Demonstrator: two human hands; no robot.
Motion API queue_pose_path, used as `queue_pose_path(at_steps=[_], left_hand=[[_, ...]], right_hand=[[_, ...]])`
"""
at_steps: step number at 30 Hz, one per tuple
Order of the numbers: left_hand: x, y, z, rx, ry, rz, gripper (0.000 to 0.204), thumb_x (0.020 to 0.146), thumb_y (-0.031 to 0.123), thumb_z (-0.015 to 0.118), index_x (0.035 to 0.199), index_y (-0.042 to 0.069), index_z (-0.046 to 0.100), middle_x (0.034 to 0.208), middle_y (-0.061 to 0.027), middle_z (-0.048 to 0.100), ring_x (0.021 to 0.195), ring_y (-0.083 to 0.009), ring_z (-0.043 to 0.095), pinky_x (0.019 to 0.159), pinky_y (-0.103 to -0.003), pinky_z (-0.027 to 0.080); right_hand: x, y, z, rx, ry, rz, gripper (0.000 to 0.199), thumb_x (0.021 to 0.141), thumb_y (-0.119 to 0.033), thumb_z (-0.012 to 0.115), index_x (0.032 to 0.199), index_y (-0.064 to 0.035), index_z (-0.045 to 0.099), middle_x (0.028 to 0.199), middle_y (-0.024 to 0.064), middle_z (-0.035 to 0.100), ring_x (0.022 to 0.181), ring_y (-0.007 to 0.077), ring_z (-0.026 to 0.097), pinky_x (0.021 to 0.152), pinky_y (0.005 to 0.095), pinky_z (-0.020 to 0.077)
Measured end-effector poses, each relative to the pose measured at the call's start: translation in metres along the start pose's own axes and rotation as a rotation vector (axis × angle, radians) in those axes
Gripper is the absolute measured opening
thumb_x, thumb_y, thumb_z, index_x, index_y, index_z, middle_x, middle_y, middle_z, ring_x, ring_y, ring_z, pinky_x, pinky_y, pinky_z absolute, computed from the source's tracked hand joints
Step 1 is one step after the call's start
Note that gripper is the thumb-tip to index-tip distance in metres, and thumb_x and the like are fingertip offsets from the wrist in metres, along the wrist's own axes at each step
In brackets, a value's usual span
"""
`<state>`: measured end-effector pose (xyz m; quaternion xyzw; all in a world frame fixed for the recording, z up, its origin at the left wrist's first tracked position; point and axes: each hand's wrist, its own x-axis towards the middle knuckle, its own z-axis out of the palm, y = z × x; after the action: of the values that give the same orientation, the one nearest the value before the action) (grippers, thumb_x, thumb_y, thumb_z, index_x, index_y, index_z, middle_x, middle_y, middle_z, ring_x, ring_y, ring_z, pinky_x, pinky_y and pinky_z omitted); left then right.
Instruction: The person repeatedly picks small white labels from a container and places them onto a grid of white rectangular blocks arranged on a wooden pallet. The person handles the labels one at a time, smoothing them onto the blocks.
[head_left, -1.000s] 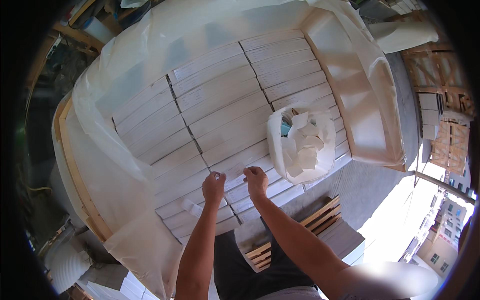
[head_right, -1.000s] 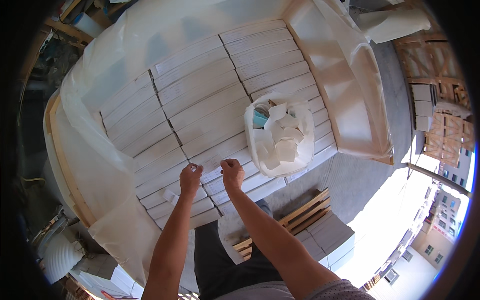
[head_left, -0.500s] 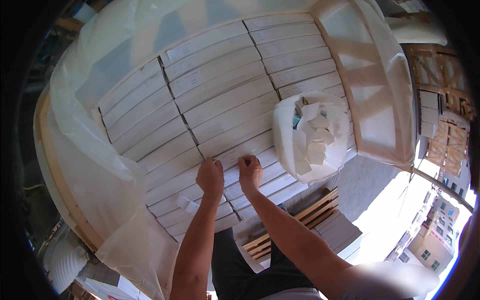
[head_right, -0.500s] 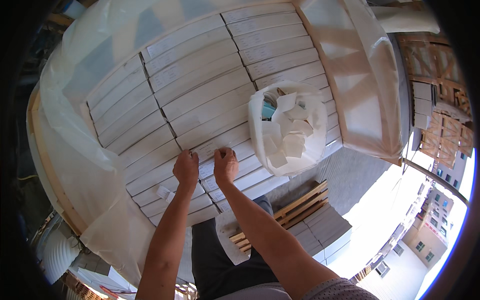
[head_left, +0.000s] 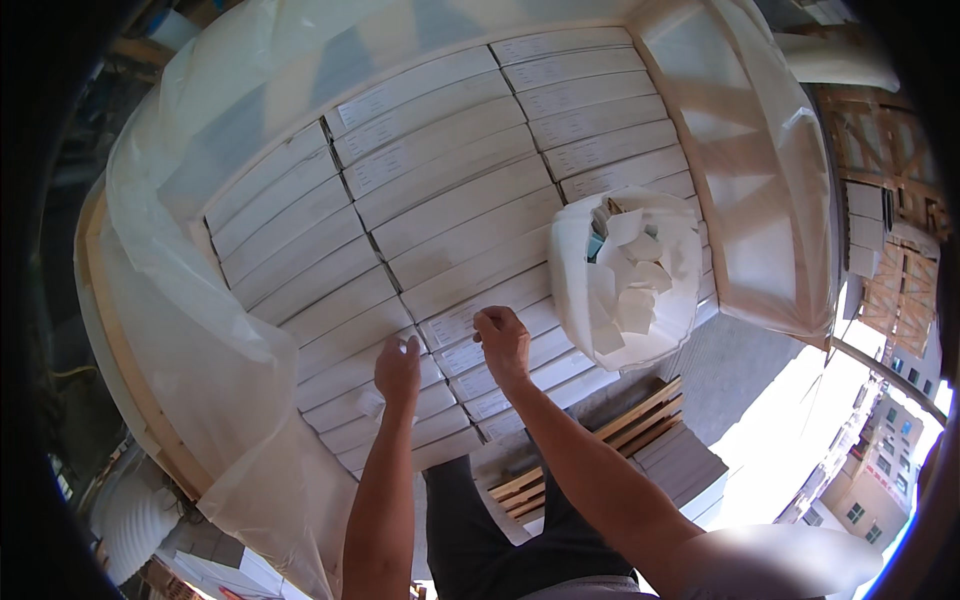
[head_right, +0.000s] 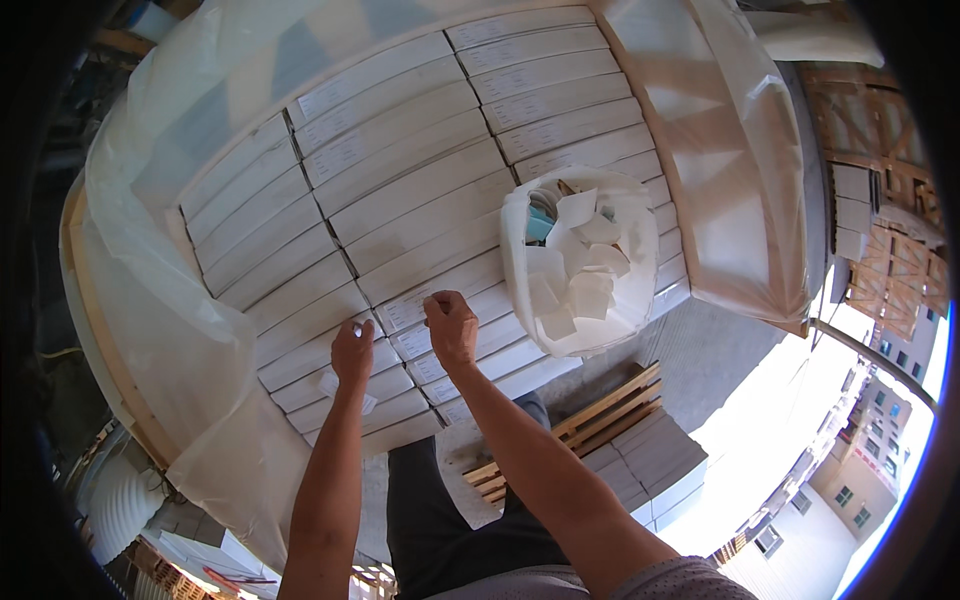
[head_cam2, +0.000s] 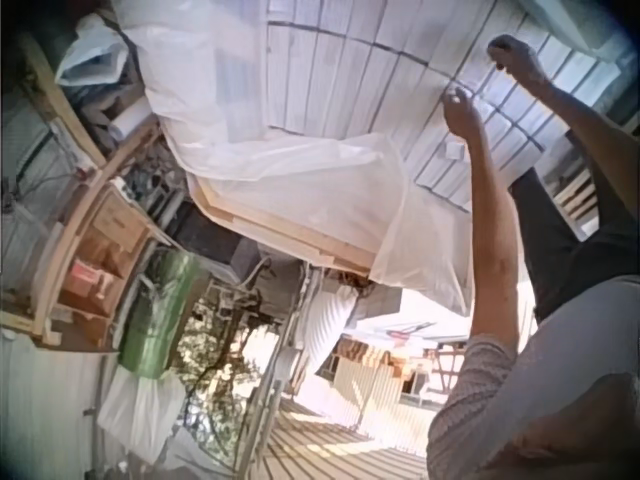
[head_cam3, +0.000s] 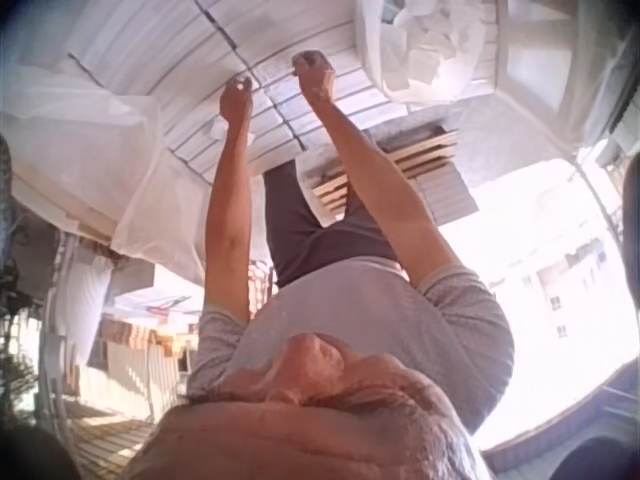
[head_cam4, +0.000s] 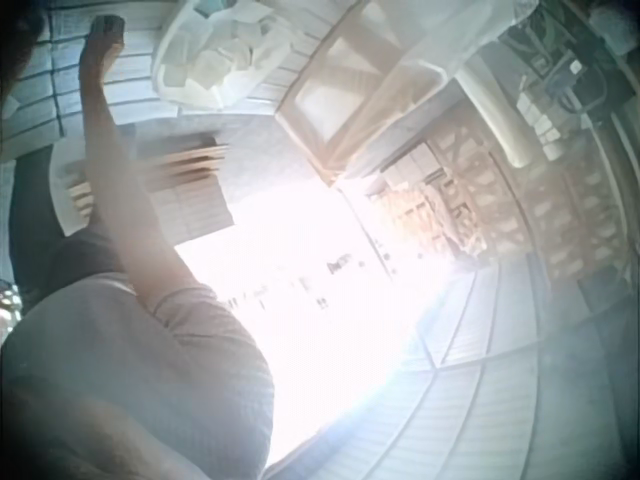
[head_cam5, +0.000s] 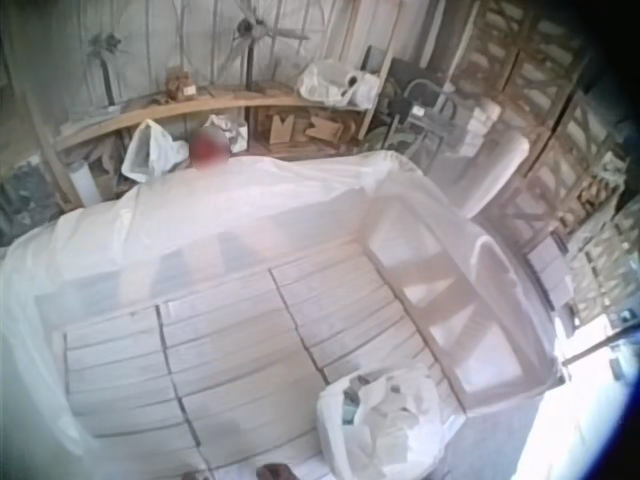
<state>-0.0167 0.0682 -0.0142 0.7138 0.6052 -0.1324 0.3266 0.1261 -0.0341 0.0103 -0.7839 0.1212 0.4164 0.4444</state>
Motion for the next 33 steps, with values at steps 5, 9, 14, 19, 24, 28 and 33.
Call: queue_pose_path(at_steps=[5,9,14,19,24,28,33], left_hand=[[-0.008,-0.035,0.012,-0.265,-0.024,-0.096,0.036,0.089,0.037,0.055,0.084,0.002,0.063,0.078,-0.0172,0.067,0.076,-0.0361,0.064,0.073,-0.046,0.047],[-0.039,-0.035,-0.005,-0.377,-0.060,-0.125,0.033,0.088,0.032,0.056,0.083,0.000,0.061,0.068,-0.0120,0.064,0.064,-0.0255,0.059,0.066,-0.039,0.046],[-0.078,-0.045,-0.009,-0.622,-0.189,-0.236,0.029,0.089,0.030,0.056,0.087,0.001,0.062,0.069,-0.0095,0.063,0.061,-0.0217,0.058,0.062,-0.035,0.045],[-0.126,-0.012,-0.044,-0.883,-0.384,-0.355,0.025,0.090,0.030,0.058,0.092,0.005,0.059,0.069,-0.0061,0.061,0.049,-0.0108,0.049,0.043,-0.026,0.037],[-0.171,0.025,-0.083,-1.140,-0.677,-0.440,0.032,0.096,0.034,0.048,0.100,0.004,0.054,0.070,-0.0105,0.060,0.047,-0.0155,0.051,0.040,-0.027,0.037],[-0.209,0.057,-0.125,-1.221,-0.838,-0.341,0.042,0.100,0.042,0.039,0.106,0.003,0.053,0.075,-0.0126,0.062,0.053,-0.0222,0.059,0.042,-0.030,0.043],[-0.253,0.077,-0.164,-1.249,-1.002,-0.207,0.059,0.101,0.051,0.025,0.115,0.002,0.055,0.083,-0.0131,0.065,0.061,-0.0274,0.064,0.053,-0.037,0.051]], right_hand=[[0.013,0.004,0.024,0.278,-0.481,0.180,0.024,0.084,-0.024,0.064,0.095,-0.0027,0.067,0.088,0.0045,0.068,0.082,0.0141,0.065,0.070,0.0282,0.0484],[0.012,-0.002,0.013,0.331,-0.533,0.320,0.026,0.085,-0.027,0.063,0.096,-0.0035,0.068,0.090,0.0040,0.069,0.083,0.0141,0.065,0.072,0.0283,0.0477],[0.021,-0.004,-0.009,0.194,-0.284,0.319,0.034,0.085,-0.032,0.062,0.099,-0.0024,0.068,0.095,0.0081,0.070,0.085,0.0176,0.066,0.077,0.0324,0.0491],[-0.014,0.000,-0.045,-0.317,0.085,-0.070,0.034,0.081,-0.027,0.064,0.104,-0.0017,0.067,0.091,0.0135,0.071,0.085,0.0188,0.068,0.079,0.0321,0.0511],[-0.124,-0.032,-0.092,-0.354,-0.532,-0.175,0.033,0.083,-0.024,0.066,0.107,-0.0014,0.067,0.085,0.0097,0.071,0.075,0.0147,0.066,0.070,0.0280,0.0529],[-0.208,-0.072,-0.118,-0.402,-0.617,-0.361,0.033,0.083,-0.023,0.070,0.108,-0.0021,0.067,0.089,0.0085,0.070,0.077,0.0180,0.067,0.074,0.0301,0.0534],[-0.262,-0.096,-0.145,-0.467,-0.495,-0.483,0.025,0.085,-0.024,0.070,0.098,-0.0025,0.069,0.088,0.0077,0.069,0.074,0.0192,0.067,0.071,0.0313,0.0539]])
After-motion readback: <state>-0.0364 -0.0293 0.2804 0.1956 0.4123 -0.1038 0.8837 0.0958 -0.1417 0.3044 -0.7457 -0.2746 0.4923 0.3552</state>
